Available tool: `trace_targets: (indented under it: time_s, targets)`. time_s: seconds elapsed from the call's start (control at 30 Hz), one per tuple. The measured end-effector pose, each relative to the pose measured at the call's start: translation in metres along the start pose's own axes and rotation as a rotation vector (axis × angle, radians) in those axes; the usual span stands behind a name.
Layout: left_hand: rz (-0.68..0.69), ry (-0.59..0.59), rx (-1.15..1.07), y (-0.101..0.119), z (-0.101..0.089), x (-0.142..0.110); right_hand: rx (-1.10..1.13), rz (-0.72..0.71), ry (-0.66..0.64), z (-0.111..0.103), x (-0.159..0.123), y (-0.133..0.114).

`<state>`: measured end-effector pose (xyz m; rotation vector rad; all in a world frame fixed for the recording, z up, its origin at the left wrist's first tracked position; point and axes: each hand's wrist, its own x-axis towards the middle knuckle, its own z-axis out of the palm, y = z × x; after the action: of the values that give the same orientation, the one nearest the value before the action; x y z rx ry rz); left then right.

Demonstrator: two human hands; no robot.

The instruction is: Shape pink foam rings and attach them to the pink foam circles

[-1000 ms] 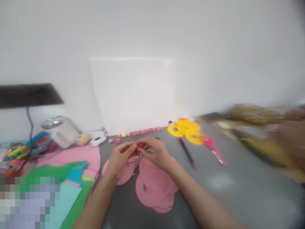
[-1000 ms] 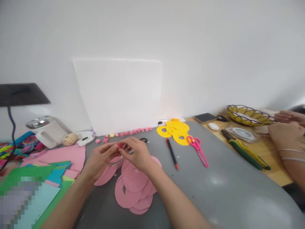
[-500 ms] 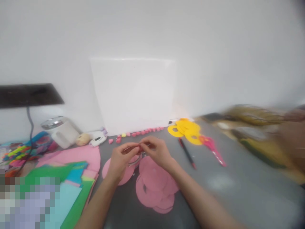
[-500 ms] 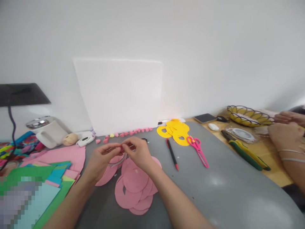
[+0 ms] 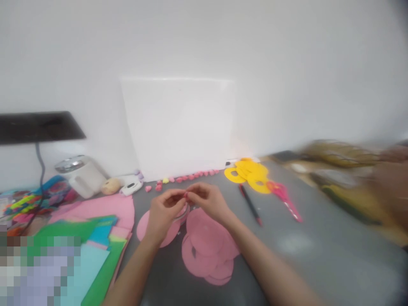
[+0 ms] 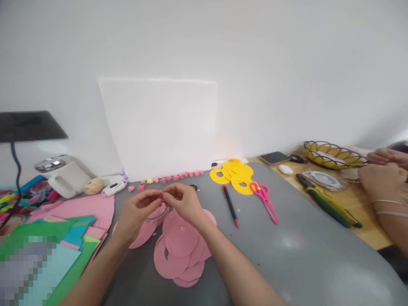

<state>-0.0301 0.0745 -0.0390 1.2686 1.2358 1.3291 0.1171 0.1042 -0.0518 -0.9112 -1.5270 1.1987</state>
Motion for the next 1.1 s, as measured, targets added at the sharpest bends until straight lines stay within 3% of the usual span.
trace_targets:
  time_s: [0.3,0.63,0.8,1.1]
  targets:
    - [-0.08,-0.009,-0.076,-0.0011,-0.0027,0.0017,0.091,-0.001,-0.08,-0.0011,0.0004,0.0018]
    - [-0.138,0.083,-0.081,0.0007,-0.0003,0.0017,-0.009,-0.055,-0.064,-0.0004,-0.001,0.0001]
    - [-0.121,0.068,-0.144,-0.0002,-0.0026,0.0026,0.064,-0.019,-0.087,-0.0012,-0.0004,-0.0002]
    - [-0.095,0.058,-0.011,0.002,-0.0006,-0.0003,0.151,0.066,-0.092,-0.0017,0.0018,0.006]
